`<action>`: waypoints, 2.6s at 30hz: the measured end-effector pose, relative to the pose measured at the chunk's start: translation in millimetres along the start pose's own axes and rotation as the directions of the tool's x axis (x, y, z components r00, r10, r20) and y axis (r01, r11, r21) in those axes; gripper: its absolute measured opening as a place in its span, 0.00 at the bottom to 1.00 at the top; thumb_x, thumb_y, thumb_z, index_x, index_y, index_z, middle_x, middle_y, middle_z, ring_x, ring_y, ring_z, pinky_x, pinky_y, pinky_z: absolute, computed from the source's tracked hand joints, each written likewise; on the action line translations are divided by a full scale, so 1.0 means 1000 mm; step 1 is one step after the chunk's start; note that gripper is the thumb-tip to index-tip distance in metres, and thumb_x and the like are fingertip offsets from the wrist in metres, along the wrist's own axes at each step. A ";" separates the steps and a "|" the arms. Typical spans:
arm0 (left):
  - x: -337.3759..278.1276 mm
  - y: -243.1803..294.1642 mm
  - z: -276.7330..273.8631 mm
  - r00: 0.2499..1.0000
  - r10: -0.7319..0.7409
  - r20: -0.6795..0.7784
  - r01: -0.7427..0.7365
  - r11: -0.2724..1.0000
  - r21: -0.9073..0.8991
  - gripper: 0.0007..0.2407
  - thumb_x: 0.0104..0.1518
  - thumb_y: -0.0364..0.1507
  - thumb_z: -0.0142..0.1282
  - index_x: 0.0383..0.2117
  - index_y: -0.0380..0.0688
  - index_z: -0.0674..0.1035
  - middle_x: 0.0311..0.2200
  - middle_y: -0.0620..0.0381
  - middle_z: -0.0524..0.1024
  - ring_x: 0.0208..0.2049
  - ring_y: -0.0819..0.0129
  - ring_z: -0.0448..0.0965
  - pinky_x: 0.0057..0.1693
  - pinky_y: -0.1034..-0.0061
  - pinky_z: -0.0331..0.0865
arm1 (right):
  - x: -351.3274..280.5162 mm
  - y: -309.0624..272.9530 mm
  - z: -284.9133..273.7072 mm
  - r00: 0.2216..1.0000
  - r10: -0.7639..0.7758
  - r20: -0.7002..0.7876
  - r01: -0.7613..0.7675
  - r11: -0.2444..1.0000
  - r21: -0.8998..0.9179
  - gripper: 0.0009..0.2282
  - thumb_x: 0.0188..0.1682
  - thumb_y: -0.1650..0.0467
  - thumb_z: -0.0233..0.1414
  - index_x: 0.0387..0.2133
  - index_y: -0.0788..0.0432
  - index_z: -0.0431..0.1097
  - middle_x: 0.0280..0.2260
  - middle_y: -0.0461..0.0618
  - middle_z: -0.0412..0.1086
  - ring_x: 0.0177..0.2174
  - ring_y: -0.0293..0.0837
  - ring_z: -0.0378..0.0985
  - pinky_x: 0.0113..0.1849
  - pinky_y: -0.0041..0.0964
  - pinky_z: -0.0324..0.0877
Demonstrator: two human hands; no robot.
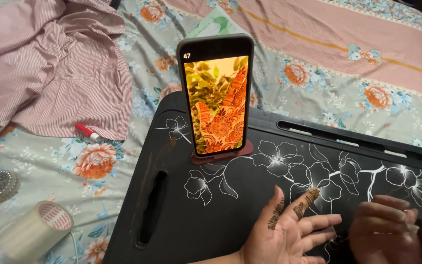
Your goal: Applying henna patterns to the fingers and palm of the left hand using a cone.
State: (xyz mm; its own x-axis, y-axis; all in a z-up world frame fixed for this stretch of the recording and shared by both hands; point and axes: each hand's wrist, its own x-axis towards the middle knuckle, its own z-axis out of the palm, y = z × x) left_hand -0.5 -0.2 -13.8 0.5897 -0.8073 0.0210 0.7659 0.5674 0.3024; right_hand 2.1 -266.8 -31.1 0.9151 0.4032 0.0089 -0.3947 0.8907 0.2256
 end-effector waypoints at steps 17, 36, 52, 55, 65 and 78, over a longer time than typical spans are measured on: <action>-0.003 0.006 0.015 0.995 -0.011 -0.096 -0.004 0.988 -0.154 0.42 0.57 0.67 0.26 0.78 0.69 0.41 0.68 0.52 0.63 0.63 0.64 0.65 0.64 0.62 0.55 | 0.009 0.101 0.056 0.807 -0.569 0.157 -0.139 -0.442 -0.886 0.06 0.43 0.83 0.56 0.30 0.64 0.73 0.41 0.64 0.77 0.41 0.50 0.84 0.41 0.37 0.80; 0.001 0.010 0.021 0.988 -0.038 -0.150 0.032 0.998 -0.046 0.43 0.53 0.67 0.22 0.75 0.63 0.39 0.72 0.48 0.52 0.70 0.50 0.55 0.70 0.45 0.42 | 0.015 0.107 0.046 0.860 -0.357 0.365 -0.088 -0.808 -0.582 0.10 0.45 0.82 0.56 0.41 0.71 0.72 0.40 0.67 0.77 0.40 0.55 0.85 0.43 0.43 0.81; 0.001 0.005 0.014 0.989 -0.013 -0.149 0.005 0.999 -0.050 0.42 0.57 0.66 0.22 0.78 0.61 0.43 0.68 0.52 0.58 0.64 0.58 0.62 0.64 0.59 0.54 | 0.014 0.095 0.031 0.883 -0.333 0.330 0.099 -0.557 -0.825 0.15 0.46 0.80 0.60 0.47 0.73 0.71 0.43 0.67 0.74 0.42 0.51 0.83 0.47 0.41 0.82; 0.001 0.007 0.016 0.988 -0.023 -0.156 0.016 0.999 -0.046 0.42 0.56 0.66 0.22 0.77 0.60 0.43 0.69 0.52 0.57 0.65 0.58 0.61 0.65 0.57 0.53 | 0.016 0.097 0.032 0.874 -0.355 0.333 0.063 -0.595 -0.801 0.13 0.45 0.79 0.60 0.43 0.72 0.71 0.44 0.66 0.74 0.42 0.50 0.83 0.45 0.38 0.81; 0.000 0.006 0.014 0.990 -0.016 -0.141 0.011 0.999 -0.041 0.43 0.56 0.66 0.23 0.77 0.61 0.42 0.70 0.50 0.54 0.66 0.56 0.58 0.67 0.51 0.49 | 0.022 0.098 0.034 0.878 -0.351 0.326 0.050 -0.609 -0.792 0.13 0.41 0.79 0.60 0.40 0.72 0.69 0.44 0.67 0.74 0.41 0.49 0.83 0.43 0.39 0.83; 0.000 0.008 0.015 0.990 -0.018 -0.139 0.012 0.999 -0.044 0.43 0.56 0.66 0.23 0.77 0.61 0.40 0.71 0.50 0.53 0.68 0.54 0.57 0.68 0.50 0.48 | 0.022 0.102 0.034 0.884 -0.355 0.305 0.102 -0.490 -0.866 0.14 0.42 0.80 0.59 0.41 0.71 0.68 0.45 0.70 0.72 0.40 0.53 0.84 0.42 0.43 0.85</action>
State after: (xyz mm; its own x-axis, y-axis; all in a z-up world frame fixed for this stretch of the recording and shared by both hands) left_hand 1.3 1.9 2.6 0.6059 -0.7869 -0.1170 0.7833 0.5644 0.2606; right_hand -15.3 -174.4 24.9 0.9741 -0.0238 0.2251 0.2150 -0.2138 -0.9529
